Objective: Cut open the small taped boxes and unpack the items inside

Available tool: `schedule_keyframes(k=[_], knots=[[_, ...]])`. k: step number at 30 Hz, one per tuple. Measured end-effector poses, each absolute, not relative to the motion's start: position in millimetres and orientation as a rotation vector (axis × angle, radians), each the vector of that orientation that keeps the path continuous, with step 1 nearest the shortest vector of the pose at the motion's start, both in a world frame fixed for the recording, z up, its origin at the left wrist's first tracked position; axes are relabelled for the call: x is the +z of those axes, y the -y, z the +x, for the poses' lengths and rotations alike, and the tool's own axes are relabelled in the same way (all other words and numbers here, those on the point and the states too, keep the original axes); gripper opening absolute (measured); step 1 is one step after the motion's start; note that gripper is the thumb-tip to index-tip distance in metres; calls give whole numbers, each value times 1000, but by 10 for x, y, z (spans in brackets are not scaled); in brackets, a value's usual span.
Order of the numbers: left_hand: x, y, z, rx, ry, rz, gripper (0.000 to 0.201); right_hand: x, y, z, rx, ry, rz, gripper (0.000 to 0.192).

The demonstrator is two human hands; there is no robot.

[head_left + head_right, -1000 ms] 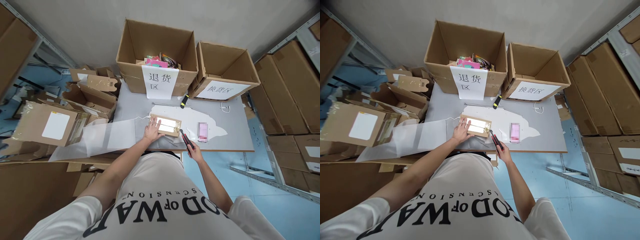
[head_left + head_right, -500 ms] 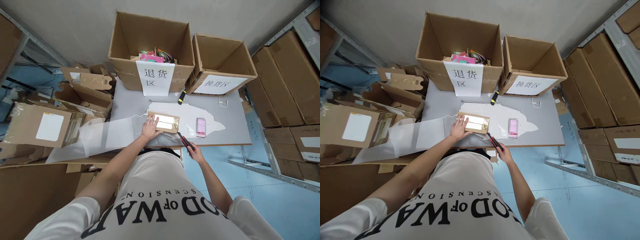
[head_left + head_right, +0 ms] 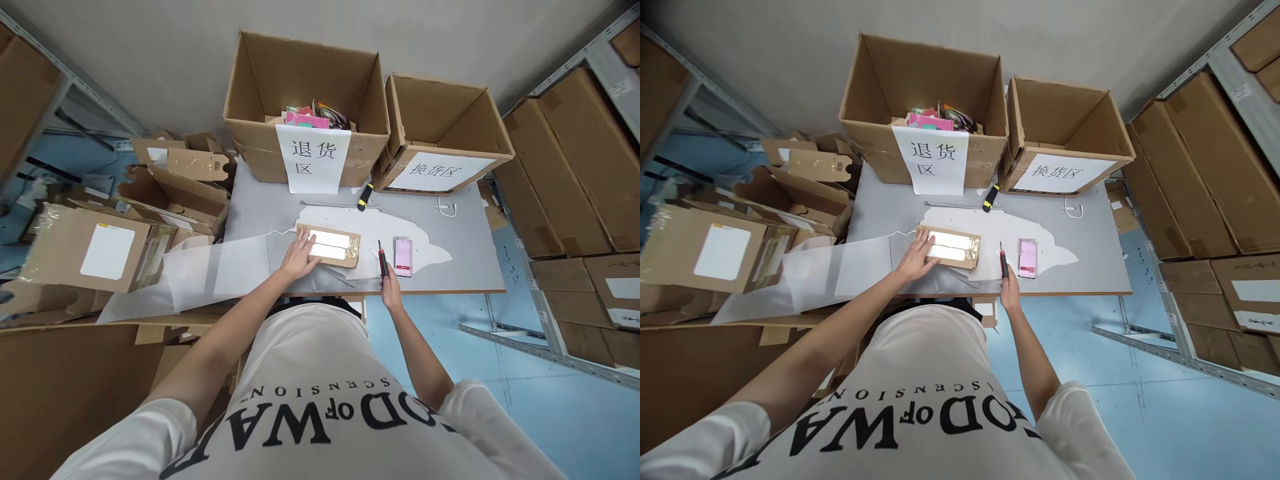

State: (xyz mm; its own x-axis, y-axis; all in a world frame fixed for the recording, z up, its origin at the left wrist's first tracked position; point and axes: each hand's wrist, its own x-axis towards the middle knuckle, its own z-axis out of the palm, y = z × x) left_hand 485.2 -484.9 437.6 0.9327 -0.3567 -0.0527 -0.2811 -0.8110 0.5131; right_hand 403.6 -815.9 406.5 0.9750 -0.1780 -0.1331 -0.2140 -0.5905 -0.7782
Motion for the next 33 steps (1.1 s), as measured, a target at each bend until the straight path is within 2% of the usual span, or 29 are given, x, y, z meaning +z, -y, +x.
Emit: schedule_keyframes(k=[2, 5, 12, 16, 26, 33], knots=[[4350, 4818, 4856, -173, 449, 2502, 64, 3975, 8055, 4209, 91, -334, -2342, 58], [4334, 4799, 4865, -147, 439, 2441, 61, 3837, 7877, 4419, 224, -405, -2467, 62], [4366, 4733, 4805, -107, 262, 2351, 71, 3573, 7647, 4581, 299, -430, -2594, 58], [4314, 4599, 4772, -215, -11, 2229, 80, 3497, 7640, 4596, 348, -396, -2680, 58], [4205, 4484, 4869, -409, -369, 1587, 59, 3575, 7620, 4631, 538, -341, -2889, 62], [4342, 4492, 4861, -435, -435, 1540, 65, 3711, 7615, 4629, 485, -338, -2832, 60]])
